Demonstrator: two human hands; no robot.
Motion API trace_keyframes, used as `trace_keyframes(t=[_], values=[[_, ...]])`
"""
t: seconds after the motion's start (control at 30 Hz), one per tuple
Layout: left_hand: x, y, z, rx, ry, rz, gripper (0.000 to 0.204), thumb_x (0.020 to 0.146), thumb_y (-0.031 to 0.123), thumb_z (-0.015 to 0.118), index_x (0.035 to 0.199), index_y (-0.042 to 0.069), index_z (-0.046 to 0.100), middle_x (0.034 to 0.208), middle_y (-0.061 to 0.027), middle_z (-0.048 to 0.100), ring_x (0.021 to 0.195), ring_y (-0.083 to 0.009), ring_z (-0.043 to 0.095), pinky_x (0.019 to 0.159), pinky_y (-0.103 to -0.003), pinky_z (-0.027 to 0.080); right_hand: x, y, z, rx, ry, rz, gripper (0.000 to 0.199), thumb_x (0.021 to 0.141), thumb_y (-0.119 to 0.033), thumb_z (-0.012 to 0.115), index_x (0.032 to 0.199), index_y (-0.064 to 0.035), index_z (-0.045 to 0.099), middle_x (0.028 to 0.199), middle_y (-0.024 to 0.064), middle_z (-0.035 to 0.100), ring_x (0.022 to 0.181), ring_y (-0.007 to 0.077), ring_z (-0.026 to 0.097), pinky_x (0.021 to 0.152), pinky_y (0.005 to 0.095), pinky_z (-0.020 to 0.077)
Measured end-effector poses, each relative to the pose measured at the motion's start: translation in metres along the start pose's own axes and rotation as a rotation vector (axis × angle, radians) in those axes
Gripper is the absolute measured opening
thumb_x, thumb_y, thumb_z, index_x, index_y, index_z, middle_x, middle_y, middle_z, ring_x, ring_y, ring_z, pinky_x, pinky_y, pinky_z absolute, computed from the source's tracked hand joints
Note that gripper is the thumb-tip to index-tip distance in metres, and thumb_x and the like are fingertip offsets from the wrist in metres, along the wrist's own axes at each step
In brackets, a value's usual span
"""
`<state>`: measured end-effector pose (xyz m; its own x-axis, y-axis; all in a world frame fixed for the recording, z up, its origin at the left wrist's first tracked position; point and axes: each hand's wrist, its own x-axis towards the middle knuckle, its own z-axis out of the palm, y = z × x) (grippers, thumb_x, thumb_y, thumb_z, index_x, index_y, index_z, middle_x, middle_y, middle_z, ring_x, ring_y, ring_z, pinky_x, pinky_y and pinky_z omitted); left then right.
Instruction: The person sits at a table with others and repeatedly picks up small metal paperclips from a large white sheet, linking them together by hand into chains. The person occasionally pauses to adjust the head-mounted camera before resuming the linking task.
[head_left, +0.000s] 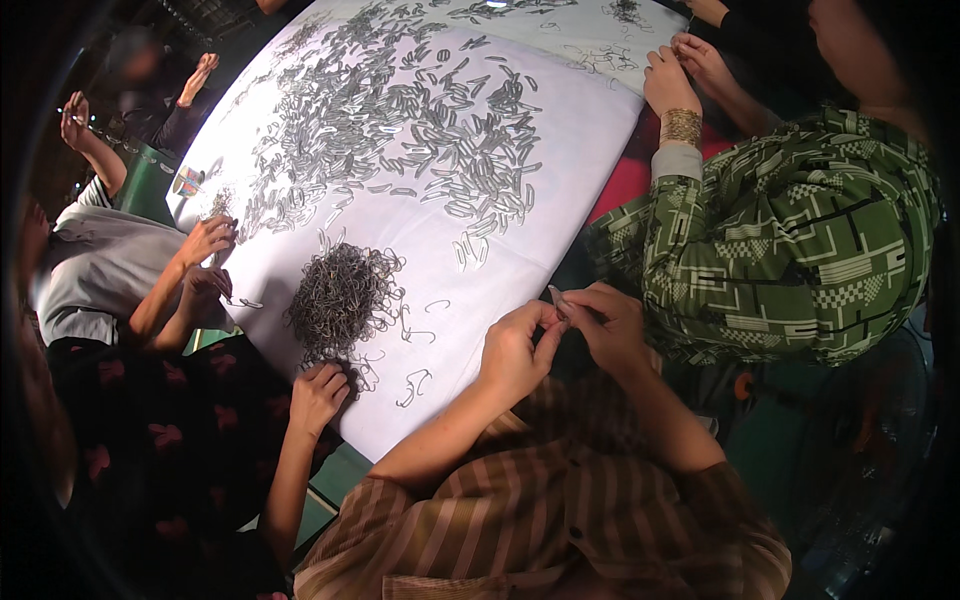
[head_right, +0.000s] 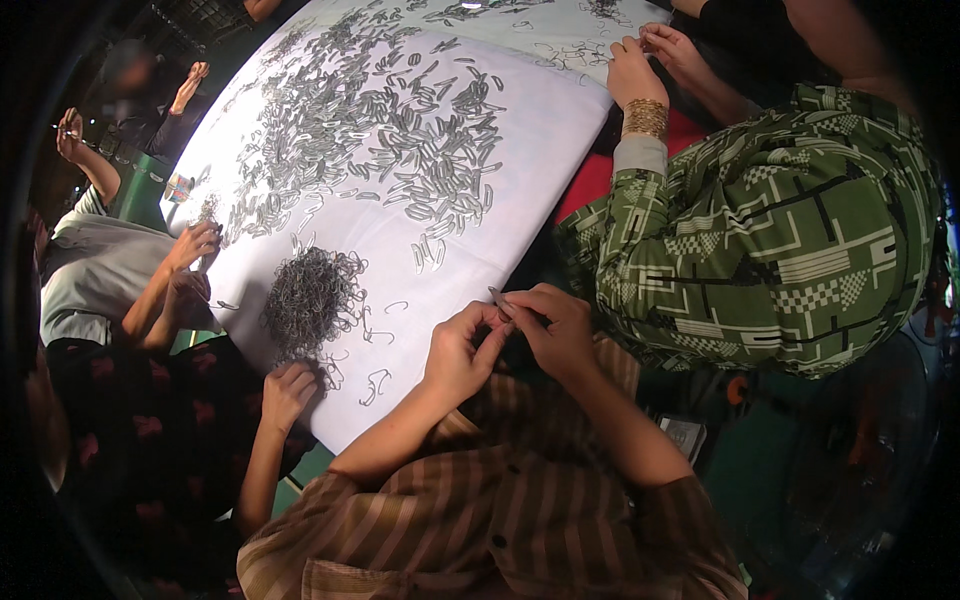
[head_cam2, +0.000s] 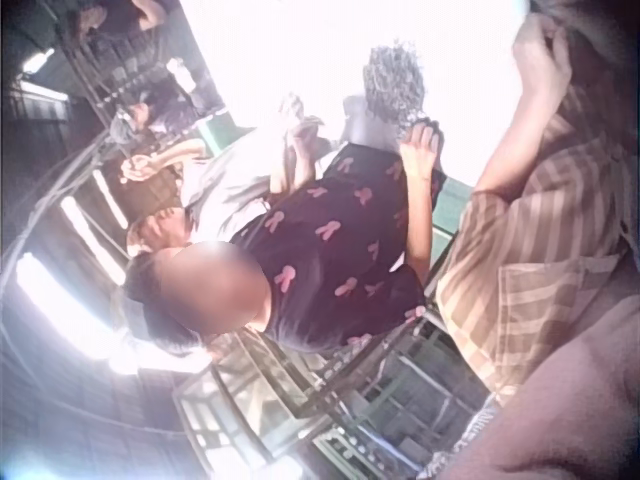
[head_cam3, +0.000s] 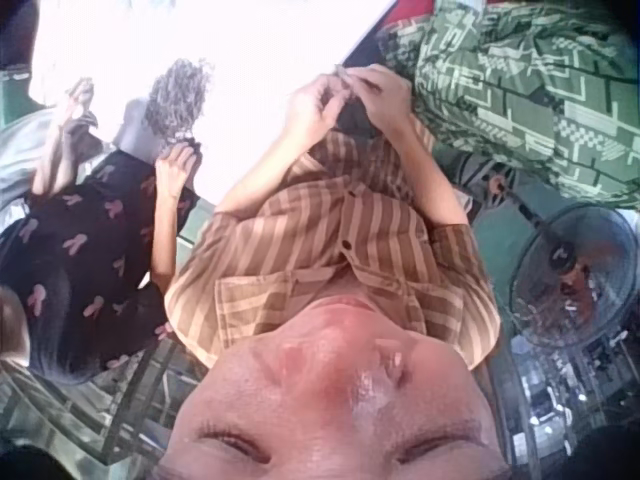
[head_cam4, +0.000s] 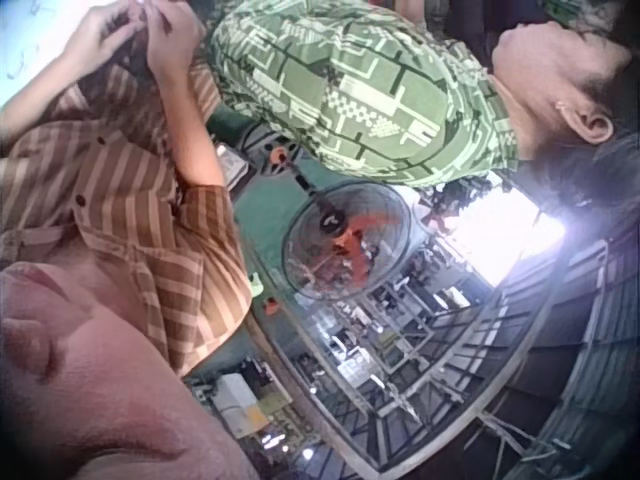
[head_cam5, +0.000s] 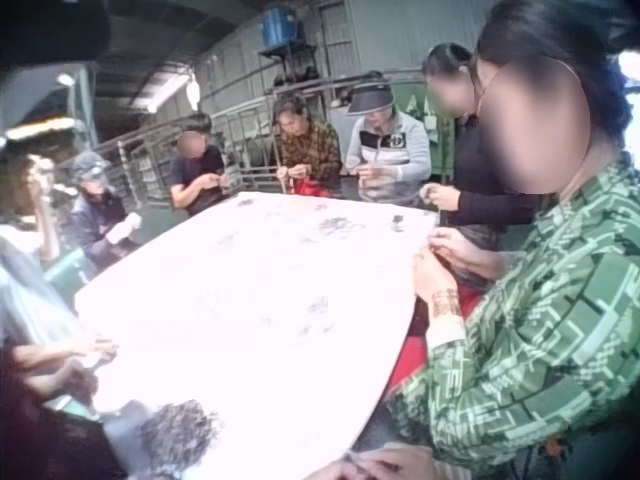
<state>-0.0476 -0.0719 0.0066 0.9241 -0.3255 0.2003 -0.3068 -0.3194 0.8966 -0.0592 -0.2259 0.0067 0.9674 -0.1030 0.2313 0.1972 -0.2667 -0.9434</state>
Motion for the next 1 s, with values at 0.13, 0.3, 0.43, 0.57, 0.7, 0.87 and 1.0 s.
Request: trace_keyframes(t=[0.13, 0.3, 0.43, 0.57, 0.7, 0.87, 1.0], values=[[-0.002, 0.000, -0.001, -0.030, -0.050, -0.117, 0.010, 0.082, 0.003, 0.067, 0.089, 0.001, 0.060, 0.075, -0.0108, 0.065, 0.062, -0.0178, 0.063, 0.056, -0.030, 0.048, -0.004, 0.002, 0.002, -0.037, 0.036, -0.031, 0.014, 0.079, 0.005, 0.065, 0.092, 0.0008, 0.069, 0.078, 0.0105, 0.067, 0.068, 0.0179, 0.065, 0.060, 0.0277, 0.0495], [-0.002, -0.002, 0.005, 0.095, 0.000, -0.013, 0.010, 0.080, 0.004, 0.067, 0.087, 0.003, 0.060, 0.072, -0.0126, 0.063, 0.058, -0.0257, 0.061, 0.053, -0.033, 0.046, -0.011, -0.008, 0.002, -0.163, 0.085, -0.086, 0.014, 0.079, 0.006, 0.064, 0.092, 0.0011, 0.069, 0.078, 0.0115, 0.066, 0.068, 0.0205, 0.065, 0.061, 0.0290, 0.0503], [-0.005, 0.001, 0.002, 0.132, -0.033, -0.026, 0.009, 0.080, 0.004, 0.067, 0.083, 0.003, 0.059, 0.073, -0.0136, 0.063, 0.061, -0.0319, 0.061, 0.055, -0.038, 0.047, -0.016, -0.009, 0.002, -0.216, 0.078, -0.131, 0.013, 0.079, 0.006, 0.064, 0.091, 0.0016, 0.068, 0.079, 0.0120, 0.064, 0.069, 0.0231, 0.065, 0.061, 0.0304, 0.0503], [-0.005, -0.004, -0.004, 0.133, -0.073, 0.033, 0.010, 0.080, 0.006, 0.068, 0.086, 0.002, 0.061, 0.074, -0.0144, 0.063, 0.064, -0.0339, 0.061, 0.058, -0.039, 0.048, -0.018, -0.003, 0.000, -0.242, 0.078, -0.163, 0.013, 0.079, 0.006, 0.064, 0.091, 0.0020, 0.067, 0.079, 0.0120, 0.064, 0.068, 0.0231, 0.064, 0.060, 0.0301, 0.0499], [0.002, -0.009, -0.042, 0.299, 0.045, -0.001, 0.009, 0.081, 0.008, 0.067, 0.087, 0.001, 0.066, 0.077, -0.0162, 0.064, 0.067, -0.0352, 0.062, 0.061, -0.039, 0.050, -0.022, -0.001, -0.001, -0.215, 0.114, -0.115, 0.011, 0.079, 0.006, 0.065, 0.089, 0.0025, 0.067, 0.078, 0.0123, 0.063, 0.068, 0.0228, 0.063, 0.060, 0.0290, 0.0491], [0.002, -0.042, -0.110, 0.905, 0.245, -0.253, 0.012, 0.081, 0.010, 0.063, 0.078, -0.001, 0.066, 0.079, -0.0174, 0.062, 0.074, -0.0366, 0.063, 0.066, -0.043, 0.051, -0.025, 0.004, -0.005, -0.184, 0.143, -0.076, 0.009, 0.079, 0.005, 0.065, 0.088, 0.0034, 0.066, 0.077, 0.0125, 0.062, 0.067, 0.0225, 0.062, 0.060, 0.0287, 0.0484], [-0.005, -0.066, -0.115, 0.999, 0.229, -0.266, 0.011, 0.080, 0.008, 0.062, 0.075, -0.002, 0.066, 0.080, -0.0181, 0.063, 0.075, -0.0363, 0.064, 0.068, -0.043, 0.052, -0.024, 0.003, -0.006, -0.198, 0.108, -0.116, 0.009, 0.080, 0.005, 0.065, 0.088, 0.0036, 0.066, 0.077, 0.0125, 0.062, 0.067, 0.0232, 0.062, 0.060, 0.0293, 0.0484]])
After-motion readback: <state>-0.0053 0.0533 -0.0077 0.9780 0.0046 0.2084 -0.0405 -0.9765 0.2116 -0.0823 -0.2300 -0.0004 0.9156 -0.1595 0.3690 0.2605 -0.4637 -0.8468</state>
